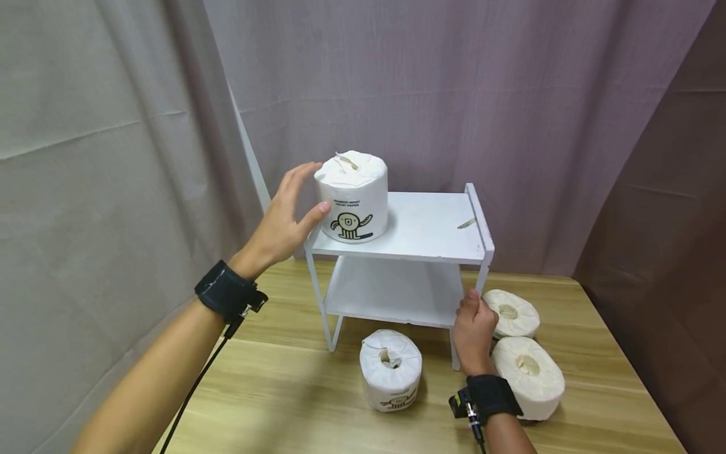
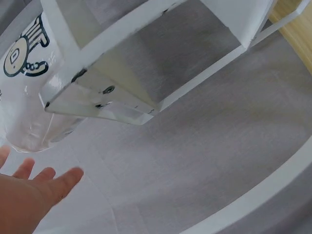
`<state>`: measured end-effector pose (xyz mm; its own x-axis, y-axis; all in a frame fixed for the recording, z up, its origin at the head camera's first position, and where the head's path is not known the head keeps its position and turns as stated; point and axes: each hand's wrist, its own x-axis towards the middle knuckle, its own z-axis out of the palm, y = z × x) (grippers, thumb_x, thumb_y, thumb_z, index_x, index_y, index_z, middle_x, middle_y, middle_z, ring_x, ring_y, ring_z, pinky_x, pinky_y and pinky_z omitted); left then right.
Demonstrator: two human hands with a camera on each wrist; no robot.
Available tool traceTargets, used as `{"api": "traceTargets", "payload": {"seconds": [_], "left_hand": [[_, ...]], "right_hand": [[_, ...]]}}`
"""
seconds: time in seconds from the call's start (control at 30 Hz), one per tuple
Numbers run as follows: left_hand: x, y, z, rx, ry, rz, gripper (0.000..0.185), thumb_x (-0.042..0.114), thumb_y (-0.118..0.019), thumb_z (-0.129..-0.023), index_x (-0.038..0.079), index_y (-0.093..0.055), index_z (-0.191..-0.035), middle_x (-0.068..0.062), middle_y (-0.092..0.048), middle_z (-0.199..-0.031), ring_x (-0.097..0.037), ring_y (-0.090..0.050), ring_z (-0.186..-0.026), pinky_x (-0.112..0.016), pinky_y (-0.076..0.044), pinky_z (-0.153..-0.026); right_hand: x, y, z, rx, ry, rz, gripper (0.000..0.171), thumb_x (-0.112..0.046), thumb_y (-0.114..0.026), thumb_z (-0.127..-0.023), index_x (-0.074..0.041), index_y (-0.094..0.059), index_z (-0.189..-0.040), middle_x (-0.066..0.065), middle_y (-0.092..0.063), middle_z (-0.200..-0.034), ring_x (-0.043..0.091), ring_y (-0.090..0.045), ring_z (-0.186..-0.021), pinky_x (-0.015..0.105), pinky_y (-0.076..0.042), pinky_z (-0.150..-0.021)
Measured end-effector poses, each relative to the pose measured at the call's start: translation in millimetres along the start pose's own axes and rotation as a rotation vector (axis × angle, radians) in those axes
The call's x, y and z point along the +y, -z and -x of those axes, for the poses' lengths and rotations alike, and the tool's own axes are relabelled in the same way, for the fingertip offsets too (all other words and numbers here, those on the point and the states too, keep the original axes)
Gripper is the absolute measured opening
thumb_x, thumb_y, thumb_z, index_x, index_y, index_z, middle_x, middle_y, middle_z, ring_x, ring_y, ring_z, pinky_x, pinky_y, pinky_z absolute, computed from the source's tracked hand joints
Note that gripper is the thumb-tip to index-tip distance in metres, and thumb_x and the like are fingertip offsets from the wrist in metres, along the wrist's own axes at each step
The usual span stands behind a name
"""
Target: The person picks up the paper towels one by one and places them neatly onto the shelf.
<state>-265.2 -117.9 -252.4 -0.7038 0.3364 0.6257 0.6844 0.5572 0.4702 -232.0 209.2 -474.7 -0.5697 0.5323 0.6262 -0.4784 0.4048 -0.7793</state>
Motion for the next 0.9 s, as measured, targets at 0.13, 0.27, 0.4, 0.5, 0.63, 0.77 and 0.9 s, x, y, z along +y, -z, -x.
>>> {"api": "traceTargets", "payload": {"seconds": [0.13, 0.27, 0.4, 0.5, 0.63, 0.77, 0.9], "left_hand": [[-1.7, -3.2, 10.5, 0.029, -0.014, 0.010, 0.082, 0.058, -0.056, -0.098, 0.016, -0.032, -0.164, -0.011, -0.028, -0.169, -0.023, -0.025, -0.157, -0.060, -0.027, -0.123], [-0.2, -8.3, 20.3, 0.049, -0.004, 0.035, 0.083, 0.061, -0.058, -0.097, 0.018, -0.033, -0.164, -0.010, -0.027, -0.170, -0.025, -0.023, -0.157, -0.064, -0.025, -0.122], [3.2, -14.7, 27.8, 0.049, 0.006, 0.046, 0.084, 0.062, -0.058, -0.097, 0.019, -0.033, -0.164, -0.010, -0.027, -0.170, -0.027, -0.023, -0.157, -0.067, -0.026, -0.120], [5.5, -18.8, 33.5, 0.056, 0.004, 0.039, 0.083, 0.061, -0.059, -0.096, 0.020, -0.034, -0.164, -0.010, -0.028, -0.170, -0.028, -0.025, -0.156, -0.068, -0.028, -0.119], [5.6, -25.6, 42.6, 0.083, -0.006, 0.021, 0.082, 0.058, -0.061, -0.096, 0.016, -0.037, -0.162, -0.012, -0.031, -0.167, -0.030, -0.029, -0.154, -0.065, -0.030, -0.119], [5.4, -33.1, 52.9, 0.107, 0.000, -0.013, 0.080, 0.055, -0.062, -0.095, 0.013, -0.041, -0.160, -0.015, -0.035, -0.165, -0.032, -0.033, -0.152, -0.064, -0.034, -0.117], [5.7, -39.5, 62.3, 0.124, 0.017, -0.043, 0.078, 0.055, -0.064, -0.095, 0.013, -0.044, -0.158, -0.016, -0.037, -0.163, -0.033, -0.036, -0.149, -0.063, -0.037, -0.115]], "right_hand": [[-0.1, 0.4, -1.8, -0.004, 0.003, 0.008, 0.065, -0.030, -0.044, -0.115, 0.012, -0.054, -0.066, -0.019, -0.048, -0.057, -0.005, -0.046, -0.055, 0.014, -0.036, -0.054], [-10.1, 2.1, -1.8, -0.004, -0.010, -0.010, 0.066, -0.028, -0.042, -0.116, 0.014, -0.051, -0.066, -0.020, -0.046, -0.056, -0.007, -0.044, -0.055, 0.012, -0.035, -0.056], [-1.5, 5.2, -0.8, -0.006, -0.034, -0.027, 0.067, -0.030, -0.043, -0.115, 0.013, -0.048, -0.064, -0.019, -0.044, -0.055, -0.005, -0.041, -0.053, 0.014, -0.032, -0.054], [6.3, 7.4, -0.4, -0.007, -0.032, -0.011, 0.067, -0.033, -0.043, -0.115, 0.010, -0.049, -0.063, -0.019, -0.045, -0.054, -0.004, -0.042, -0.052, 0.015, -0.032, -0.052], [7.8, 8.2, 0.4, -0.006, -0.021, 0.006, 0.067, -0.034, -0.043, -0.115, 0.010, -0.053, -0.065, -0.019, -0.048, -0.056, -0.004, -0.045, -0.054, 0.015, -0.035, -0.053], [9.4, 8.0, 0.1, -0.005, -0.017, 0.009, 0.066, -0.032, -0.043, -0.115, 0.012, -0.054, -0.067, -0.018, -0.049, -0.056, -0.005, -0.046, -0.054, 0.014, -0.035, -0.053], [12.2, 8.5, 0.1, 0.000, -0.027, 0.014, 0.064, -0.029, -0.043, -0.115, 0.013, -0.055, -0.068, -0.019, -0.048, -0.056, -0.007, -0.045, -0.054, 0.013, -0.035, -0.053]]}}
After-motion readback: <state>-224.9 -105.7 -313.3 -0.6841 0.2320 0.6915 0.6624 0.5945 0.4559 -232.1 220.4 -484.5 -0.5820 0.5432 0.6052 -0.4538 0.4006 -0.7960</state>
